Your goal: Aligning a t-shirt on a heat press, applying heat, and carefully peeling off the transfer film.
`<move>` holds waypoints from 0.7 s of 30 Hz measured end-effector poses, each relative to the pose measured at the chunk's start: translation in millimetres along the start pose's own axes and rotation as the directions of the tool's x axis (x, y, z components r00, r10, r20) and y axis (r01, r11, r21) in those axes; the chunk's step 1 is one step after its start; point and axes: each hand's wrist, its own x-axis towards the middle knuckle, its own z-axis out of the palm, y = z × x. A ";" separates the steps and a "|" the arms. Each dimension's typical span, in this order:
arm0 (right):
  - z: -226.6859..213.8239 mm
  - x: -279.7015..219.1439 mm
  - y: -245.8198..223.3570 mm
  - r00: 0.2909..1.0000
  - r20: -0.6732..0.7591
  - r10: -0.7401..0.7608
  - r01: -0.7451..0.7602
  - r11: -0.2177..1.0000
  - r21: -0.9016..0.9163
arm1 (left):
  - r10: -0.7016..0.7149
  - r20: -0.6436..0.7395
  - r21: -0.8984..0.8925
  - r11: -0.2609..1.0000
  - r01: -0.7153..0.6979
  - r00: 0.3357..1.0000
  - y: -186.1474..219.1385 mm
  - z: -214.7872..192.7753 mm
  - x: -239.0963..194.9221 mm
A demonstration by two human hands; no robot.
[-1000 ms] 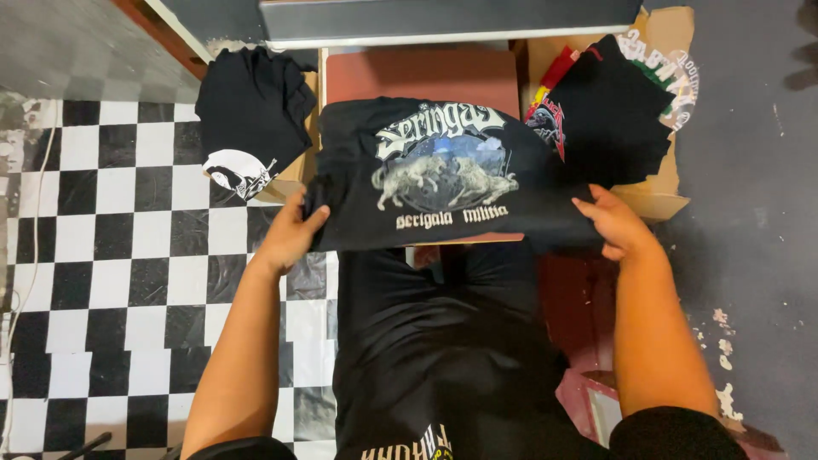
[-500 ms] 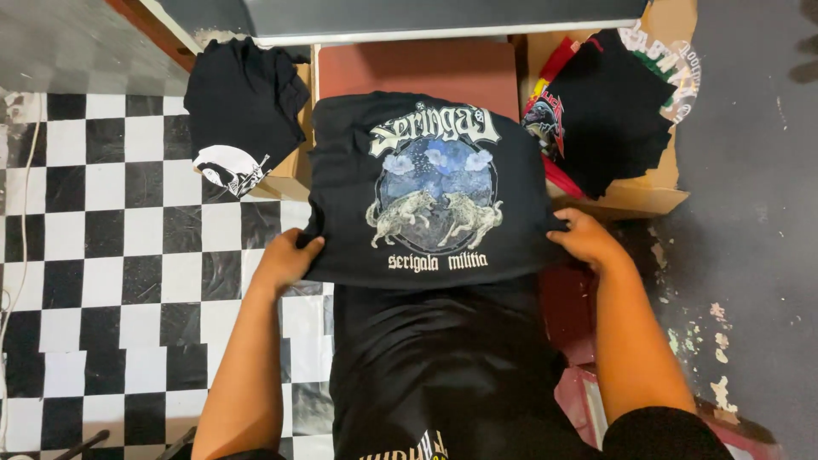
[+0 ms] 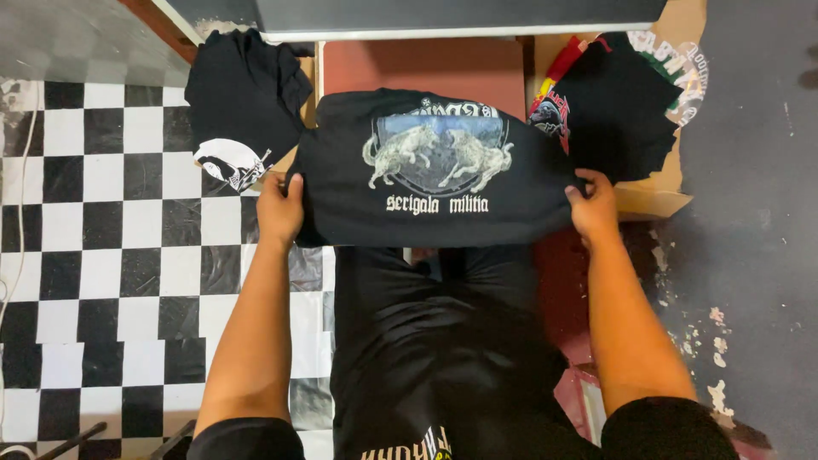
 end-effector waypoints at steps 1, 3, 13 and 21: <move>4.5 0.1 3.1 1.000 0.003 0.000 0.000 1.000 0.002 | -0.002 -0.002 0.002 1.000 0.002 1.000 -10.5 6.2 3.3; 11.6 -2.6 11.9 0.996 -0.089 0.008 -0.004 0.999 0.037 | -0.131 -0.019 -0.111 0.985 0.128 0.991 -31.2 20.1 8.8; 80.0 -106.5 -106.8 0.784 -0.120 -0.609 0.524 0.752 -0.399 | 0.584 -0.020 0.229 0.793 -0.565 0.811 91.3 40.8 -99.2; 90.2 -148.3 -128.1 0.668 0.568 -0.481 0.733 0.560 -0.386 | 0.434 0.551 0.352 0.653 -0.670 0.713 94.5 75.2 -127.1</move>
